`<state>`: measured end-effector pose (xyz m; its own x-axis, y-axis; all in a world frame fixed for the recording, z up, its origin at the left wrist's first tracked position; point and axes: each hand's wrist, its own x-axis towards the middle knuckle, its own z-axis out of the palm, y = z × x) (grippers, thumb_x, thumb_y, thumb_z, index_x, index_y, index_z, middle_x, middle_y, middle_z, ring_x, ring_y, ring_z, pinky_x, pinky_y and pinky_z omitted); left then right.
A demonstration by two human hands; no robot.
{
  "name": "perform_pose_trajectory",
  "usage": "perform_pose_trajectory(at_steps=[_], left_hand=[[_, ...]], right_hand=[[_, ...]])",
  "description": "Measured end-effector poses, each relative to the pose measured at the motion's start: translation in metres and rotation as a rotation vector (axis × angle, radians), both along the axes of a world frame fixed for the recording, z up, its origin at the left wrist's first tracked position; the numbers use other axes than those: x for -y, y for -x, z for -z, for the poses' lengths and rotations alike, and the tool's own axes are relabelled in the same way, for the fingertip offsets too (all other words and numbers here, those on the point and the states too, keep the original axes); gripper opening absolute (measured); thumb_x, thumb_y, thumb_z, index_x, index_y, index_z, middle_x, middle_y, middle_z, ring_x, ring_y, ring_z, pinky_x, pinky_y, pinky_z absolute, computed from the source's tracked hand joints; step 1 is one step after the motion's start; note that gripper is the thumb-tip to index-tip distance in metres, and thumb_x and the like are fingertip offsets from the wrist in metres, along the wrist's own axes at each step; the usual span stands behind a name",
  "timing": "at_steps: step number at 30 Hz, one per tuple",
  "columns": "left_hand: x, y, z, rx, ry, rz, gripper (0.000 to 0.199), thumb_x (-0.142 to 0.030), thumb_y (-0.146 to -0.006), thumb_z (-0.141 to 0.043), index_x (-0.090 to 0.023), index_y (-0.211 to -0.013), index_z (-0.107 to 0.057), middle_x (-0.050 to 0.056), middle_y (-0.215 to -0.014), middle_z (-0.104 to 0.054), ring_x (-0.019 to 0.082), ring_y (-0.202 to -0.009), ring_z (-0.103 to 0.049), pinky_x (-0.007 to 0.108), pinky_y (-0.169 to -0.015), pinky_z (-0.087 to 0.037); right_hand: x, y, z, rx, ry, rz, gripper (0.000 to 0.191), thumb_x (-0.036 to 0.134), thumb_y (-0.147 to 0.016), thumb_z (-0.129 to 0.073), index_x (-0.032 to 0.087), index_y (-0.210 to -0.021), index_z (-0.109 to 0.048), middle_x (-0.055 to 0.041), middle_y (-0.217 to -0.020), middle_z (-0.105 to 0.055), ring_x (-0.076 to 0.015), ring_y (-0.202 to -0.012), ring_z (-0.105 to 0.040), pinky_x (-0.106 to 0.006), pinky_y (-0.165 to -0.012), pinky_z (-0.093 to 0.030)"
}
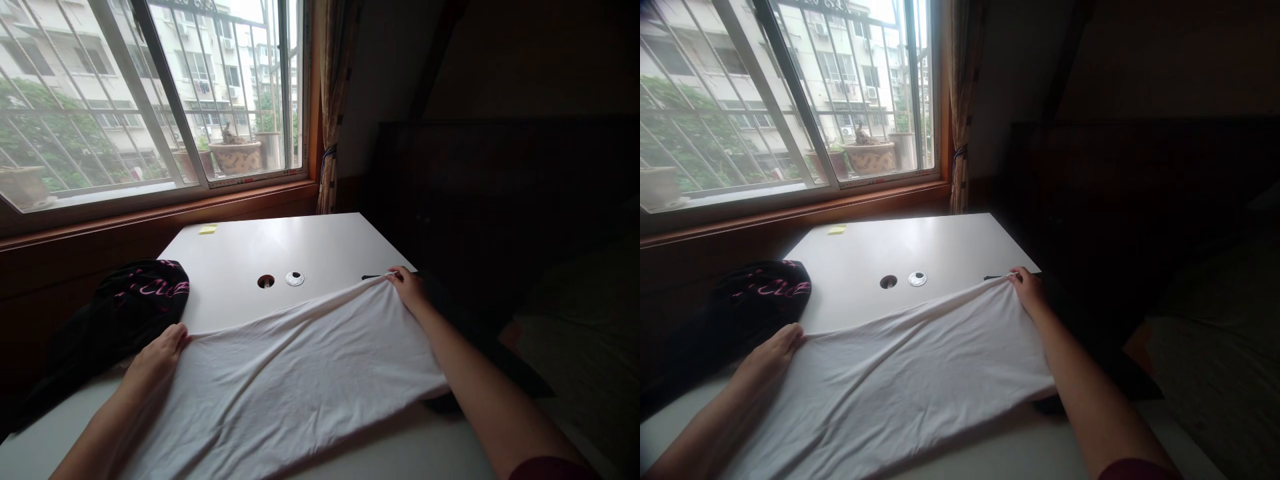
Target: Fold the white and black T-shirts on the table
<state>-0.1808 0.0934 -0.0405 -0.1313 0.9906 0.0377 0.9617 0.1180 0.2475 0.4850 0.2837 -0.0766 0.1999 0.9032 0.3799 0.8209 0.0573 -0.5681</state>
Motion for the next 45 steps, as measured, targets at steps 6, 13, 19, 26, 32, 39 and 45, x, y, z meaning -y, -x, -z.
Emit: perform_pose_trajectory(at_steps=[6, 13, 19, 26, 32, 39, 45], left_hand=[[0.010, -0.014, 0.004, -0.402, -0.137, 0.066, 0.037, -0.039, -0.105, -0.028, -0.023, -0.097, -0.061, 0.009, -0.095, -0.060, 0.026, -0.092, -0.054, 0.034, -0.073, -0.042], [0.013, -0.017, 0.008, -0.418, -0.169, -0.013, 0.034, -0.036, -0.106, -0.030, -0.022, -0.098, -0.060, 0.009, -0.097, -0.060, 0.027, -0.094, -0.052, 0.035, -0.070, -0.041], [0.015, -0.024, 0.001, -0.460, -0.150, -0.087, 0.036, -0.033, -0.107, -0.030, -0.021, -0.114, -0.063, 0.011, -0.109, -0.062, 0.027, -0.097, -0.055, 0.034, -0.071, -0.043], [0.010, -0.086, -0.017, -0.345, -0.376, 0.119, 0.042, -0.021, -0.102, -0.038, -0.019, -0.138, -0.059, 0.015, -0.140, -0.062, 0.032, -0.138, -0.048, 0.050, -0.110, -0.041], [-0.013, -0.208, -0.005, -0.177, -0.205, 0.628, 0.049, -0.033, -0.105, -0.040, -0.023, -0.152, -0.049, 0.010, -0.159, -0.049, 0.030, -0.151, -0.038, 0.053, -0.123, -0.032], [-0.042, -0.235, 0.017, -0.103, -0.113, 0.507, 0.058, -0.051, -0.104, -0.041, -0.029, -0.158, -0.041, 0.006, -0.167, -0.037, 0.031, -0.156, -0.027, 0.057, -0.126, -0.019], [-0.057, -0.218, 0.011, 0.040, -0.154, 0.373, 0.043, -0.039, -0.107, -0.035, -0.026, -0.138, -0.062, 0.008, -0.150, -0.058, 0.027, -0.142, -0.048, 0.046, -0.117, -0.037]], right_hand=[[0.005, 0.010, -0.003, 0.170, -0.023, 0.016, 0.028, 0.035, -0.093, -0.055, 0.024, -0.112, -0.071, -0.0084, -0.109, -0.075, -0.0259, -0.096, -0.067, -0.035, -0.079, -0.049], [0.011, 0.016, -0.008, 0.217, -0.112, 0.062, 0.027, 0.037, -0.098, -0.049, 0.025, -0.111, -0.070, -0.0085, -0.116, -0.073, -0.0255, -0.098, -0.064, -0.035, -0.081, -0.048], [0.014, 0.022, -0.015, 0.436, -0.114, 0.057, 0.024, 0.028, -0.095, -0.053, 0.021, -0.109, -0.071, -0.0123, -0.109, -0.068, -0.0284, -0.101, -0.058, -0.038, -0.087, -0.045], [0.057, 0.086, -0.039, 0.358, -0.214, -0.302, 0.030, 0.028, -0.102, -0.045, 0.021, -0.106, -0.074, -0.0125, -0.107, -0.070, -0.0299, -0.106, -0.060, -0.043, -0.101, -0.047], [0.114, 0.176, -0.022, 0.383, -0.106, -0.782, 0.040, 0.032, -0.103, -0.048, 0.023, -0.139, -0.063, -0.0095, -0.144, -0.062, -0.0270, -0.133, -0.056, -0.045, -0.113, -0.046], [0.113, 0.173, -0.003, 0.497, 0.010, -0.675, 0.054, 0.042, -0.106, -0.044, 0.017, -0.155, -0.046, -0.0136, -0.163, -0.041, -0.0299, -0.151, -0.036, -0.053, -0.122, -0.032], [0.107, 0.154, -0.004, 0.498, 0.021, -0.544, 0.050, 0.041, -0.105, -0.045, 0.020, -0.150, -0.052, -0.0136, -0.161, -0.044, -0.0303, -0.150, -0.039, -0.054, -0.122, -0.032]])
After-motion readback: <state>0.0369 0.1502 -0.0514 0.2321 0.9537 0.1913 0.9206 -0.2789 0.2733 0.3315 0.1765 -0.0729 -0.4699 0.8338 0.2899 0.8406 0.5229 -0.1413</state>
